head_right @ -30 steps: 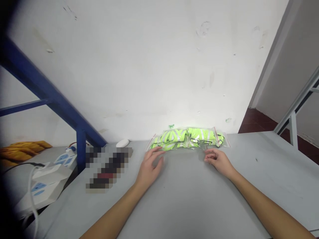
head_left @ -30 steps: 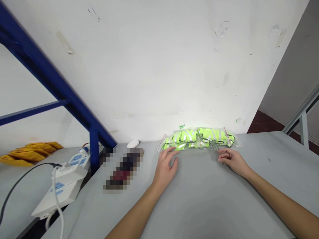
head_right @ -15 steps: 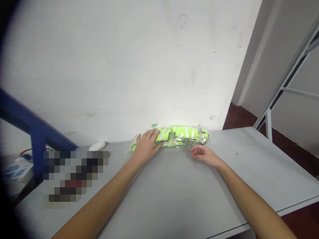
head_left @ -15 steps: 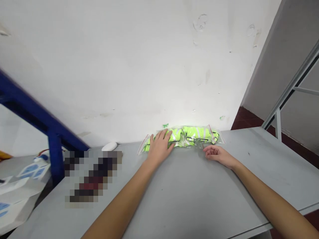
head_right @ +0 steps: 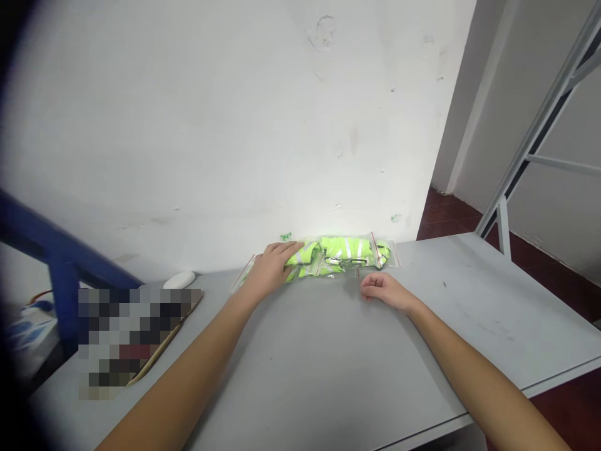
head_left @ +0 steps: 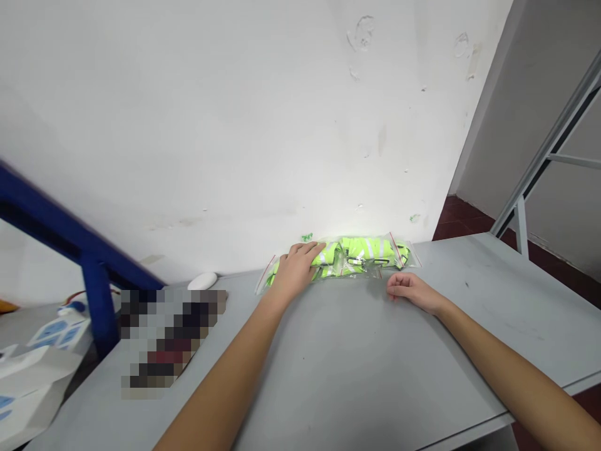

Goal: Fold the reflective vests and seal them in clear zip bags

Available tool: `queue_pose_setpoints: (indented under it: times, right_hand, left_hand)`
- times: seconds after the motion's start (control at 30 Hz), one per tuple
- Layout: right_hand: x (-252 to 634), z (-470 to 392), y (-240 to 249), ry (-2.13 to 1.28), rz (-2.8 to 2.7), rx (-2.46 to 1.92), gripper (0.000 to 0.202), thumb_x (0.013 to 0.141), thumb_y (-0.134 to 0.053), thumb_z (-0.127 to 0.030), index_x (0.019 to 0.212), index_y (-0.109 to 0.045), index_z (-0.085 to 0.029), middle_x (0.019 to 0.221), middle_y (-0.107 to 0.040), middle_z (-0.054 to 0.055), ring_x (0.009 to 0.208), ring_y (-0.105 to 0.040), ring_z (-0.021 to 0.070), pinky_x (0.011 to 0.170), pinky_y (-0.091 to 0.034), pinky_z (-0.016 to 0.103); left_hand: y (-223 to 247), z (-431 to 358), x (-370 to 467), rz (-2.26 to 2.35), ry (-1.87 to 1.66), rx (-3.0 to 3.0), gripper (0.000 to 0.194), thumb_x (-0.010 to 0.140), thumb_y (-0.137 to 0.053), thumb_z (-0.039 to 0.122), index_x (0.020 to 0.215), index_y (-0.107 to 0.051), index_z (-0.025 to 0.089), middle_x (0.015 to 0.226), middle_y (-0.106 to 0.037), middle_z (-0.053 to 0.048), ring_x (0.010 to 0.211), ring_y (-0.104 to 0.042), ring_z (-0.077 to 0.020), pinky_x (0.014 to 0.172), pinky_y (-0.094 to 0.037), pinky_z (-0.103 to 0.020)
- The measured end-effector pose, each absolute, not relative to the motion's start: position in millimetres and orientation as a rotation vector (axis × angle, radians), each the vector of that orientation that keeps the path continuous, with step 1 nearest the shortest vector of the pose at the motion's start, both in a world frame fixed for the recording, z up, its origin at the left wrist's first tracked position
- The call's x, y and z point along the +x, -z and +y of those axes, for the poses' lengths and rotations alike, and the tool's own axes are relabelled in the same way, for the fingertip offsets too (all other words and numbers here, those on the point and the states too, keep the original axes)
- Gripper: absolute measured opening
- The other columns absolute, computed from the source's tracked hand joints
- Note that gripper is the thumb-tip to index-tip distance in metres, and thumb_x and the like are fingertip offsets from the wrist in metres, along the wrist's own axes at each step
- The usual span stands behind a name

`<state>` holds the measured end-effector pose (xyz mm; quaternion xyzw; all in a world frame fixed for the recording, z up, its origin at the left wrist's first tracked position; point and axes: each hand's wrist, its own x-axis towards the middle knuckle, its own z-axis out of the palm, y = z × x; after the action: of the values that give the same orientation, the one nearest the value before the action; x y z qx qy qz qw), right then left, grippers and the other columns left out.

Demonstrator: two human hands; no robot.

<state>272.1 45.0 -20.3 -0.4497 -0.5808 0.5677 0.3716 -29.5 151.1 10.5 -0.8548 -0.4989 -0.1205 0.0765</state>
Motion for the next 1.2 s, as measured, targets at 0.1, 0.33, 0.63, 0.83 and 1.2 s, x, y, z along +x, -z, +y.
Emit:
queue_pose_setpoints:
  times: [0.1,0.33,0.63,0.83,1.2]
  right_hand:
    - [272.1,44.0,20.7,-1.466,-1.514,-1.166,0.023,0.076,-0.068,-0.041,0.072,-0.063,-0.019,0.069,-0.064,0.0,0.063,-0.054,0.0138,0.064,-0.042,0.028]
    - [273.3,44.0,23.8,-1.453,-1.565,-1.181,0.023,0.073,-0.069,-0.041,0.073,-0.064,-0.019,0.069,-0.064,0.0,0.062,-0.054,0.0135,0.062,-0.041,0.027]
    - [270.6,41.0,22.2,-1.391,-1.626,-1.236,0.029,0.078,-0.065,-0.048,0.076,-0.064,-0.019,0.06,-0.051,-0.004,0.055,-0.044,0.0107,0.053,-0.034,0.025]
    - [269.5,42.0,22.5,-1.303,-1.656,-1.267,0.031,0.079,-0.063,-0.049,0.076,-0.061,-0.019,0.061,-0.049,-0.003,0.057,-0.044,0.0119,0.055,-0.034,0.026]
    - [241.3,39.2,26.6,0.107,-2.274,-1.404,0.057,0.078,-0.057,-0.013,0.133,-0.048,-0.024,0.136,-0.05,0.013,0.125,-0.042,0.0352,0.102,-0.03,0.054]
  left_hand:
    - [-11.5,151.3,-30.9,-1.5,0.391,-2.553,0.062,0.08,-0.041,0.008,0.138,-0.043,0.032,0.139,-0.052,-0.001,0.12,-0.047,-0.0278,0.084,-0.047,-0.04]
    - [-17.3,104.7,-42.4,-1.44,0.536,-2.389,0.063,0.081,-0.033,-0.001,0.133,-0.05,0.031,0.139,-0.052,0.002,0.129,-0.043,-0.027,0.097,-0.037,-0.047]
    - [7.8,8.5,-57.6,-1.317,0.511,-2.556,0.055,0.083,-0.037,0.007,0.129,-0.054,0.031,0.134,-0.057,0.0,0.126,-0.047,-0.0275,0.1,-0.034,-0.048]
    - [1.0,-2.3,-37.5,-1.151,0.379,-2.939,0.044,0.087,-0.049,0.039,0.128,-0.053,0.026,0.133,-0.055,-0.007,0.122,-0.047,-0.0297,0.104,-0.032,-0.05]
    - [14.6,1.3,-39.4,-1.342,0.255,-2.99,0.056,0.097,-0.027,0.049,0.15,-0.015,0.034,0.156,-0.023,-0.004,0.141,-0.022,-0.0324,0.11,-0.022,-0.058]
